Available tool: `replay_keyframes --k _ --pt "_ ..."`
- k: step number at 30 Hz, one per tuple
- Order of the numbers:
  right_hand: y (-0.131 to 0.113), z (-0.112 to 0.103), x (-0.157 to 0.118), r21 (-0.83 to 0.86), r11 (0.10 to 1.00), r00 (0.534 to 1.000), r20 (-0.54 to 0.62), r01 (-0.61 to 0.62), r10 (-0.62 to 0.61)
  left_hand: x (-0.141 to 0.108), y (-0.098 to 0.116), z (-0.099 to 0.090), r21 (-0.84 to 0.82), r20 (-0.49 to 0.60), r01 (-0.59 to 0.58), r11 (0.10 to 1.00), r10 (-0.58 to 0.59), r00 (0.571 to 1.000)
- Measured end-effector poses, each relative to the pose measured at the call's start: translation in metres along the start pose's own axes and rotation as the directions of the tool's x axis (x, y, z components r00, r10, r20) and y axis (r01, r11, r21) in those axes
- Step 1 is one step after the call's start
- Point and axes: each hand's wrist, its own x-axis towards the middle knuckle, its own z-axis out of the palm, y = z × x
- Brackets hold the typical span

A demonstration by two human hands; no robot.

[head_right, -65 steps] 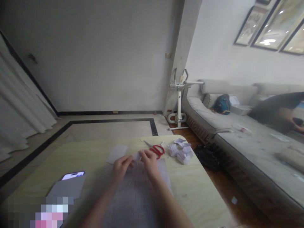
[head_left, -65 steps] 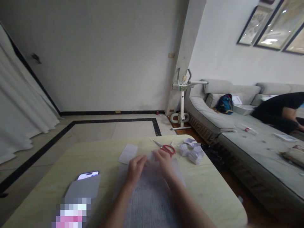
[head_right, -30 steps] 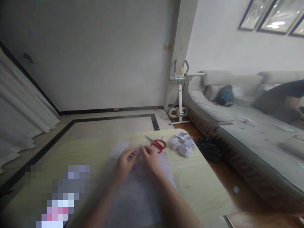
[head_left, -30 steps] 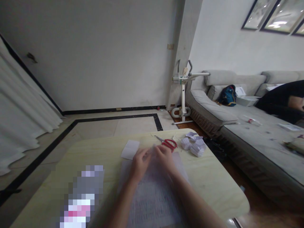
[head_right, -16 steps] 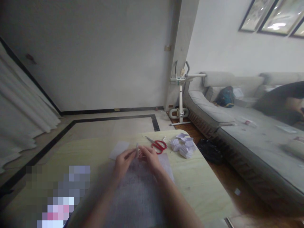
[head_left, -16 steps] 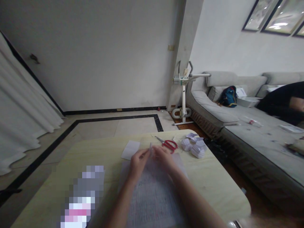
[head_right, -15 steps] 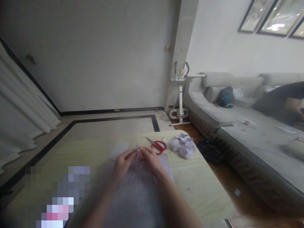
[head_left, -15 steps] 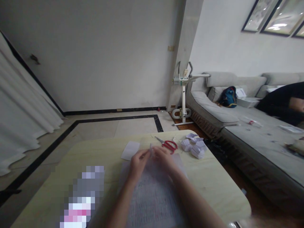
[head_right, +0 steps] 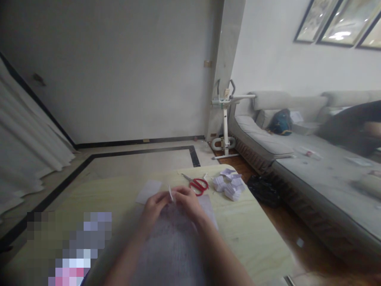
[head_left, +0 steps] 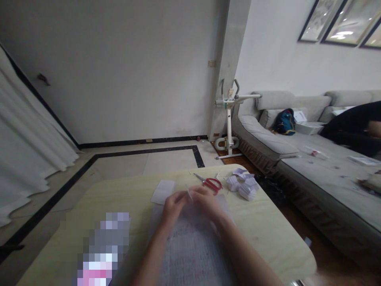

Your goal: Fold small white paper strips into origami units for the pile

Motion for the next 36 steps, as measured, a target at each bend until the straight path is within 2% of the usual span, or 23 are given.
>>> replay_keyframes --k 3,6,9,15,19,27,30,36 --pt "0.002 -0.002 0.002 0.166 0.981 0.988 0.137 -0.099 0.076 -0.002 0.004 0.0 -0.024 0.029 0.042 0.999 -0.042 0.999" --pt "0.002 -0.002 0.002 0.201 0.974 0.985 0.152 -0.105 0.075 -0.003 0.008 0.0 -0.032 0.02 0.047 0.998 -0.047 0.999" --pt "0.002 -0.002 0.002 0.167 0.98 0.983 0.169 -0.106 0.077 -0.004 0.008 -0.001 -0.051 0.033 0.07 0.996 -0.068 0.997" --pt "0.001 -0.002 0.003 0.084 0.994 0.994 0.09 -0.071 0.063 -0.004 0.003 -0.001 -0.105 0.043 0.085 0.991 -0.081 0.996" --pt "0.008 -0.001 0.008 0.022 1.0 1.0 0.016 0.0 0.0 -0.003 -0.001 0.0 -0.156 0.028 0.088 0.984 -0.085 0.996" --pt "0.016 -0.001 0.01 -0.033 0.995 0.994 -0.037 0.097 -0.098 -0.005 0.004 0.001 -0.136 0.056 0.096 0.986 -0.089 0.994" --pt "0.013 0.0 0.009 -0.055 0.994 0.994 -0.049 0.099 -0.102 -0.004 0.001 0.0 -0.127 0.046 0.095 0.987 -0.09 0.995" --pt "0.012 0.002 0.006 -0.012 1.0 0.998 -0.055 0.013 -0.014 -0.003 -0.004 -0.001 -0.111 0.043 0.065 0.992 -0.06 0.997"
